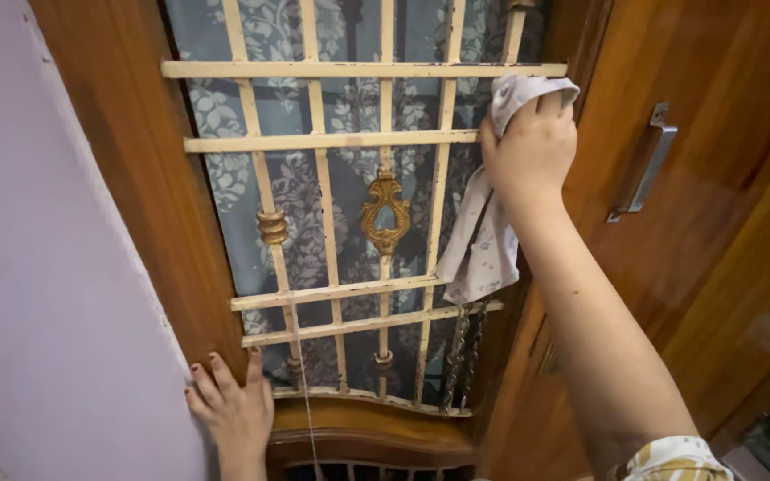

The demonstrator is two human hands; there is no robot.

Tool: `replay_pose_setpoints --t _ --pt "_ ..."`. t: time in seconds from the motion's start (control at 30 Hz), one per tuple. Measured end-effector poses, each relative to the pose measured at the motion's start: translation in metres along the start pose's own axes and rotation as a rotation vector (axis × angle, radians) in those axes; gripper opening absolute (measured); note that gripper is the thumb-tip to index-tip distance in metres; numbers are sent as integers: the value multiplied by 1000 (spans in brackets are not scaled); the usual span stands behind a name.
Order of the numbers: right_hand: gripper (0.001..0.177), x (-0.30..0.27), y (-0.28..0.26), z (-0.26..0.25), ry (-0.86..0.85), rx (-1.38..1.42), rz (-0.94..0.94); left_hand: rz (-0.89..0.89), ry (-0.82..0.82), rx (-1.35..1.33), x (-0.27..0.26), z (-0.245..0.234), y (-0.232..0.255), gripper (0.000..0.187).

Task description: The person wipes the metal bars of a decorative door grille with a cloth. They systematically clean the horizontal and vertical bars, moving from the center outward and then back to the center, ensuring all visible surfaces are wiped.

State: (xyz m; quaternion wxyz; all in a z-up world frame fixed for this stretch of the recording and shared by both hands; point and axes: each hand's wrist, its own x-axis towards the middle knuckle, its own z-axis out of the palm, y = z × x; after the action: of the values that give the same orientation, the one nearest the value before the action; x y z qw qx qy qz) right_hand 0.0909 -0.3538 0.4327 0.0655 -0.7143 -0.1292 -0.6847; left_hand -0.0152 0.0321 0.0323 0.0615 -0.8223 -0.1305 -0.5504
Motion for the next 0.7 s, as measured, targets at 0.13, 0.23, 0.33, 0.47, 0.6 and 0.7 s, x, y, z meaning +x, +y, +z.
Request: replay_pose_setpoints --t 0.13,0.23,0.33,0.47,0.6,0.7 --pt "49 -1 1 1 11 6 -8 20 -14 -2 10 -8 -1 69" --pt "48 -3 1 1 11 14 -11 21 -4 -4 14 -15 1 70" --pt "49 -5 4 4 43 5 -27 24 -48 -5 13 -17 1 69" --pt "65 -11 9 17 110 116 52 24 -61 -32 9 -14 0 66" --pt "30 -26 11 11 80 674 227 30 -52 -62 0 -7 -5 62" --pt "36 -51 -40 -2 11 1103 343 39 -25 -116 -10 4 -8 52"
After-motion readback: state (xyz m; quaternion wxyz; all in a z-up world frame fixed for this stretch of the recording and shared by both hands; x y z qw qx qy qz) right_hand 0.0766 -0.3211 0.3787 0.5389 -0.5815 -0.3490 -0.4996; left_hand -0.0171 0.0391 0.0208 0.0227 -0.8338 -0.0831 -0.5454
